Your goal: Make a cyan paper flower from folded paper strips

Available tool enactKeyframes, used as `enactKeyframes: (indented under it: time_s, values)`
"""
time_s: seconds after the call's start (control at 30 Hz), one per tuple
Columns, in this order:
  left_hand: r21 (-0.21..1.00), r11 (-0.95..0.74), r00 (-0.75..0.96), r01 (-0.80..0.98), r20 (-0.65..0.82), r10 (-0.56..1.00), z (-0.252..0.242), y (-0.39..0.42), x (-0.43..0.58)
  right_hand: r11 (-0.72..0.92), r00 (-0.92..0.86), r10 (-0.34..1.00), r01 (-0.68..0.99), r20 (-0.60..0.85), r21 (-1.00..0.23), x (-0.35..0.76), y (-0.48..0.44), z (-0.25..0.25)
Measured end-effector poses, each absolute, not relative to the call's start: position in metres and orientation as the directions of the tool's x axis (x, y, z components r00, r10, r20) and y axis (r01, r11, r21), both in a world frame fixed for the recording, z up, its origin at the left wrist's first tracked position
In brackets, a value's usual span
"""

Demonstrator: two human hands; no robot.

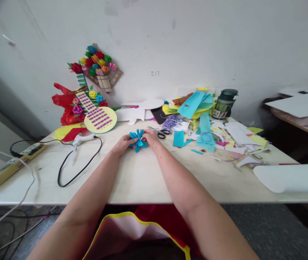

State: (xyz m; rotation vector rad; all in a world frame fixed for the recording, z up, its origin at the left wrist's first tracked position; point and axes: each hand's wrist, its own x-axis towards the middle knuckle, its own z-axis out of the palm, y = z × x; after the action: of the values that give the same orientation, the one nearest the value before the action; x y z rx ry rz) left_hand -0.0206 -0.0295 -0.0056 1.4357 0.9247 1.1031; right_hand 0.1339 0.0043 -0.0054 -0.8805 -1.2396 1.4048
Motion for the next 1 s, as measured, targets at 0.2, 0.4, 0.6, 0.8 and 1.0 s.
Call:
enactKeyframes:
  time_s: [0.2,0.4,0.6,0.8,1.0]
  values:
    - [0.985,-0.17,0.257,0.016,0.16,0.953,-0.0059,-0.0295,-0.0201,0.053,-0.171,0.981,-0.213,0.09,-0.976,0.132,0.0057,-0.0062]
    - [0.987,-0.152,0.149,0.044,0.144,0.978,-0.007,-0.0274,-0.0193,0.031,-0.1,0.994,-0.223,0.054,-0.974,0.13,0.0095,-0.0094]
    - [0.984,-0.177,0.124,0.008,0.174,0.977,-0.0085,-0.0265,-0.02,0.053,-0.088,0.993,-0.225,0.074,-0.973,0.13,0.0105,-0.0104]
    - [0.983,-0.183,0.113,-0.011,0.183,0.977,-0.0098,-0.0251,-0.0204,0.05,-0.088,0.993,-0.262,0.076,-0.964,0.13,0.0093,-0.0088]
    - [0.981,-0.195,0.069,0.0,0.195,0.978,-0.0082,-0.0252,-0.0183,0.047,-0.079,0.994,-0.293,0.073,-0.955,0.1296,0.0095,-0.0089]
